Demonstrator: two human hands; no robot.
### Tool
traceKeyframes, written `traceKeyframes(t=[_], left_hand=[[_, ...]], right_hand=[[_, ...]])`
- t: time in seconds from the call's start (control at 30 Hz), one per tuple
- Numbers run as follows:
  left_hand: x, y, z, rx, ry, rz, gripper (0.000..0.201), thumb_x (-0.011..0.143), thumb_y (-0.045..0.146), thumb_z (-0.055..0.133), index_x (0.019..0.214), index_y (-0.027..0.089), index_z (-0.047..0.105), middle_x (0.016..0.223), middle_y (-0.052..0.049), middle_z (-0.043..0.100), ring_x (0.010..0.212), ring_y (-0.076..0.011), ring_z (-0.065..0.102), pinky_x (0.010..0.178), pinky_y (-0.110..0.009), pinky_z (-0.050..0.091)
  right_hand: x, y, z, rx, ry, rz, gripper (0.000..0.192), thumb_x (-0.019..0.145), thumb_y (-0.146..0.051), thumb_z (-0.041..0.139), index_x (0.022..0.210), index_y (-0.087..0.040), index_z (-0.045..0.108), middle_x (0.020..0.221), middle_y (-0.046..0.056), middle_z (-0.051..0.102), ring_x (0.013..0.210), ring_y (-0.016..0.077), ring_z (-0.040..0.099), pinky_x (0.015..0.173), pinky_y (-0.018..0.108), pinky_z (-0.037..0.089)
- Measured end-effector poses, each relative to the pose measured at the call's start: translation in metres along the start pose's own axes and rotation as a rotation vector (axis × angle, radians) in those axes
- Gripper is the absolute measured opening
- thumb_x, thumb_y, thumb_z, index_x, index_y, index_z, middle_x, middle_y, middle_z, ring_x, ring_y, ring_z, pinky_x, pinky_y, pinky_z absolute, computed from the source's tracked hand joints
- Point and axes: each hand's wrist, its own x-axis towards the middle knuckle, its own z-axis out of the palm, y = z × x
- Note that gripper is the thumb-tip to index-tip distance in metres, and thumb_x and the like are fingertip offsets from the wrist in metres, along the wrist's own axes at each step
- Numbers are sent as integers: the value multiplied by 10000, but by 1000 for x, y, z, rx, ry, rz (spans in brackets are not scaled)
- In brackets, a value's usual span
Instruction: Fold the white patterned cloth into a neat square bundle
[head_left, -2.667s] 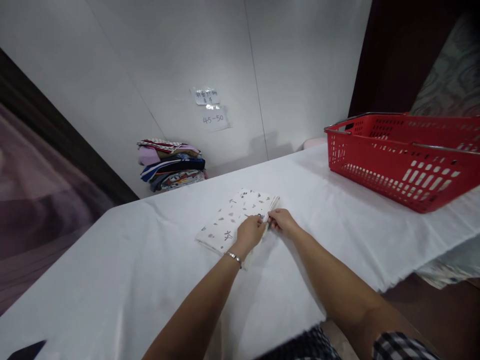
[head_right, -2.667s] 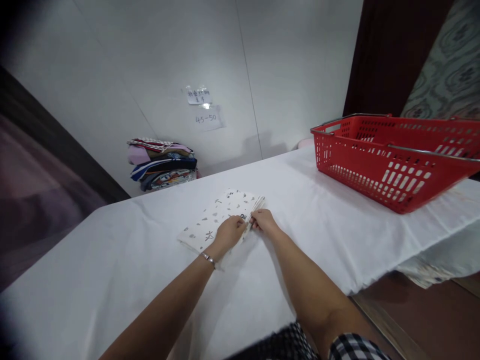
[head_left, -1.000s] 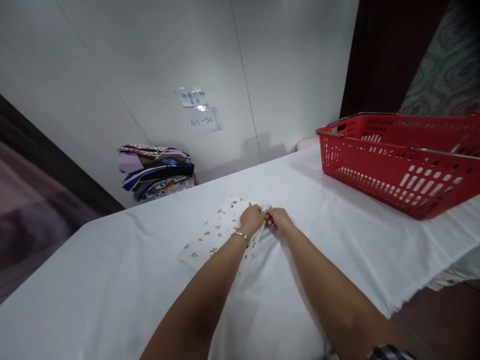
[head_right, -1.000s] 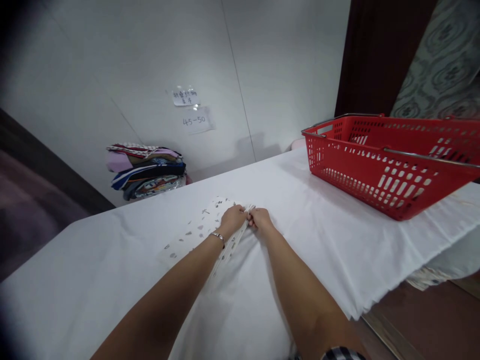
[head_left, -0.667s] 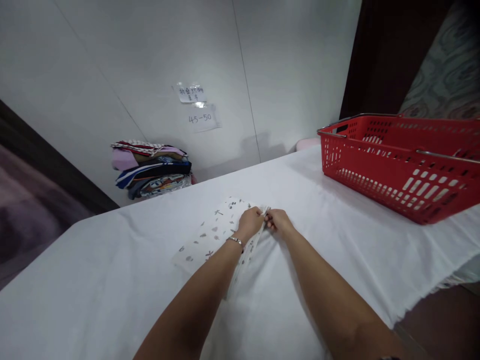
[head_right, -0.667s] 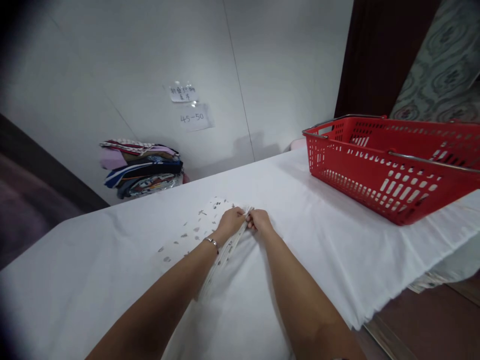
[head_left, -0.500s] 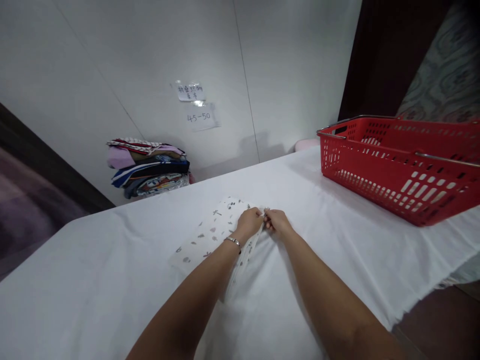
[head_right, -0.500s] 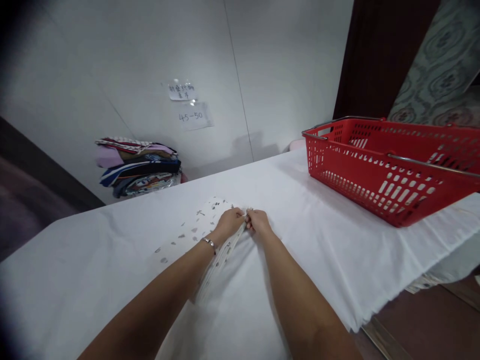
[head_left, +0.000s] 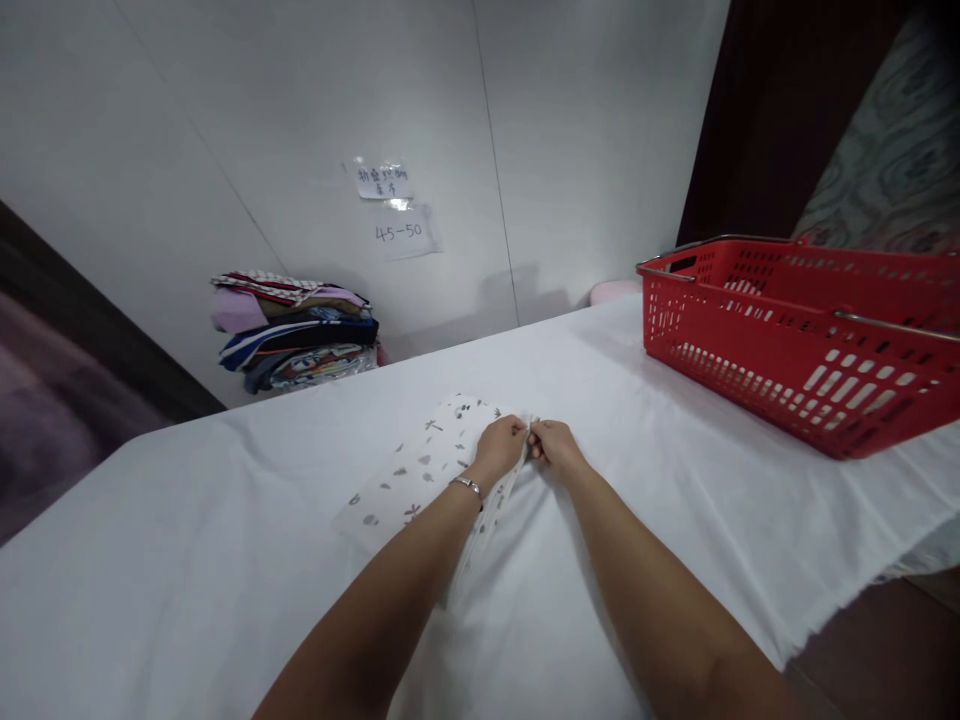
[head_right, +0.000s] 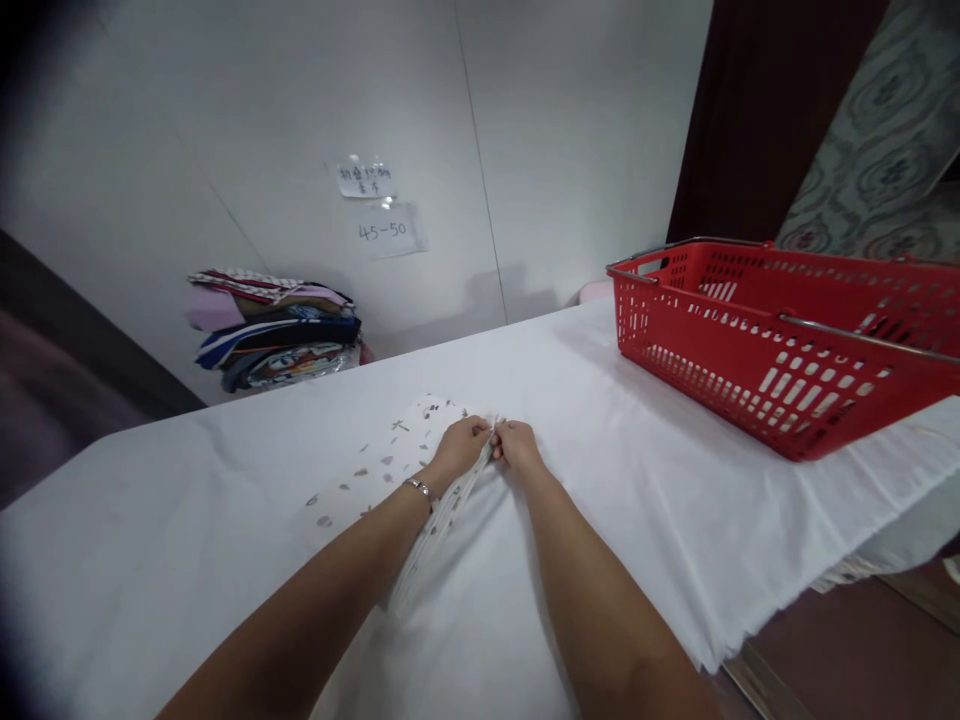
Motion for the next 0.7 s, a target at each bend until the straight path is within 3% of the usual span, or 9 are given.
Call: traceKeyframes(t=[0.27,0.53,0.63,0.7], left_hand=[[-10,2,-1,130,4,95,186,820,203,482,844,205,667,884,-39,619,796,-150,560,724,-243,418],[-34,-2,-4,160,-34,232,198,842,248,479,973,223,625,991,-40,596,939,-166,541,844,-265,414],[-45,-12,-5,185,33,251,279,870,289,452,1111,222,575,1169,-53,569,1100,-184,490,957,-304,363],[-52,-19,-4,251,25,258,363,877,335,448,1218,225,507,1321,-65,481,1237,-215,390,1032,-361,292]], right_hand=[[4,4,-1,-32,11,-50,327,799,-363,506,528,-183,475,332,-37,440,288,67,365,308,182,233],[7,6,-2,-241,125,-177,255,756,-267,540,516,-189,504,365,-49,463,333,77,419,388,191,319],[8,6,-5,-351,177,-227,175,735,-252,561,574,-185,556,459,-25,542,425,104,509,462,205,374],[6,4,-6,-408,232,-256,73,718,-245,579,697,-180,603,625,15,630,591,141,589,571,227,428]])
